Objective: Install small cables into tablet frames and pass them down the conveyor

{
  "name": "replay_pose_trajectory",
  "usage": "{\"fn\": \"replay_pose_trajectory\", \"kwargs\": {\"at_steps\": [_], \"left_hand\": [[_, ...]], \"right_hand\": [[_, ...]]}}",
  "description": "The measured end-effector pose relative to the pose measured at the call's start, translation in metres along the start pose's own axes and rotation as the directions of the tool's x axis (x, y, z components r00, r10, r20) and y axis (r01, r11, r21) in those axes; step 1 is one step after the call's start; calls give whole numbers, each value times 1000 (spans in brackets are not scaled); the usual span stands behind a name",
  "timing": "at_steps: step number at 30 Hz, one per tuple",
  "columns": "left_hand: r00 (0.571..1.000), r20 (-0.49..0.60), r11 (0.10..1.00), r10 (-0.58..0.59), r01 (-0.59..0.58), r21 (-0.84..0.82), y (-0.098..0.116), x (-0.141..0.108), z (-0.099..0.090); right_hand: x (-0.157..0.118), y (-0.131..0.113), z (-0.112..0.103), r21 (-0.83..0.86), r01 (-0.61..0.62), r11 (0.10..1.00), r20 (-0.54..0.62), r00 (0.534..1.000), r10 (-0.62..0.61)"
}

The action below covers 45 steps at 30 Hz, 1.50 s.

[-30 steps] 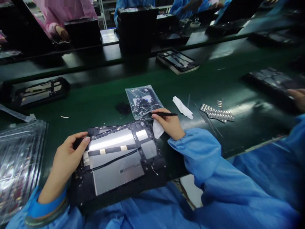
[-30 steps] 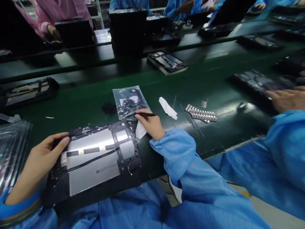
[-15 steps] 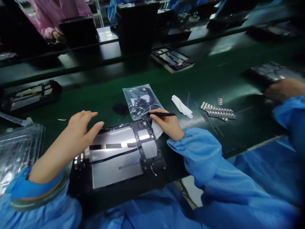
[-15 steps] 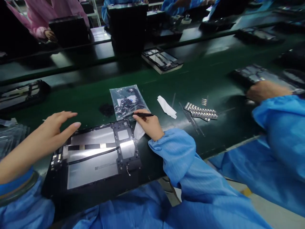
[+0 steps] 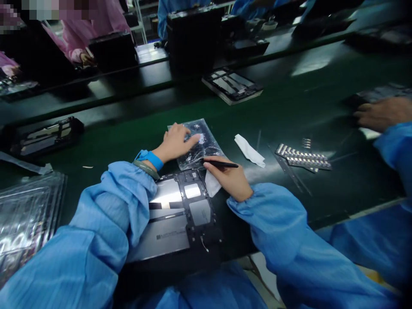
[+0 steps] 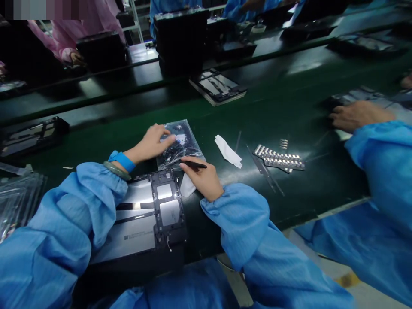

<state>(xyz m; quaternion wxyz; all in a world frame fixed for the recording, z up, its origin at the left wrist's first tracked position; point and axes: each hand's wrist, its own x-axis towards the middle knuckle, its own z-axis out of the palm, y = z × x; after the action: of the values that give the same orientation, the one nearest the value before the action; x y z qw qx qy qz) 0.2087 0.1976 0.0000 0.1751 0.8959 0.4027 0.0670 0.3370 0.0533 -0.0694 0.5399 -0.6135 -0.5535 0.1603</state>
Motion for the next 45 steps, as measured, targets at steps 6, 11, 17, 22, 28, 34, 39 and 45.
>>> {"fn": "replay_pose_trajectory", "kwargs": {"at_steps": [6, 11, 17, 22, 28, 34, 39, 45], "left_hand": [[885, -157, 899, -439, 434, -65, -14, 29, -1], [841, -144, 852, -522, 508, -125, -32, 43, 3], [876, -118, 866, -467, 425, -265, -45, 46, -8], [937, -190, 885, -291, 188, -426, -19, 30, -34], [984, -175, 546, 28, -162, -822, 19, -10, -59], [983, -177, 507, -42, -132, -852, 11, -8, -49], [965, -252, 814, -75, -87, -574, 9, -6, -46], [914, -203, 932, 351, -363, -22, 19, -13, -30]], "right_hand": [[-1, -17, -18, -109, 215, 970, -133, 964, -229], [-10, -13, -23, -486, 395, 780, 193, 918, -345], [-19, -4, -23, -541, 400, 740, 279, 915, -292], [-19, -4, -26, -541, 390, 745, 281, 919, -277], [-20, -3, -25, -549, 382, 744, 289, 921, -260], [-19, -3, -25, -543, 378, 750, 282, 923, -261], [-20, -1, -24, -527, 363, 769, 262, 930, -259], [-20, -2, -25, -481, 335, 810, 229, 940, -253]]}}
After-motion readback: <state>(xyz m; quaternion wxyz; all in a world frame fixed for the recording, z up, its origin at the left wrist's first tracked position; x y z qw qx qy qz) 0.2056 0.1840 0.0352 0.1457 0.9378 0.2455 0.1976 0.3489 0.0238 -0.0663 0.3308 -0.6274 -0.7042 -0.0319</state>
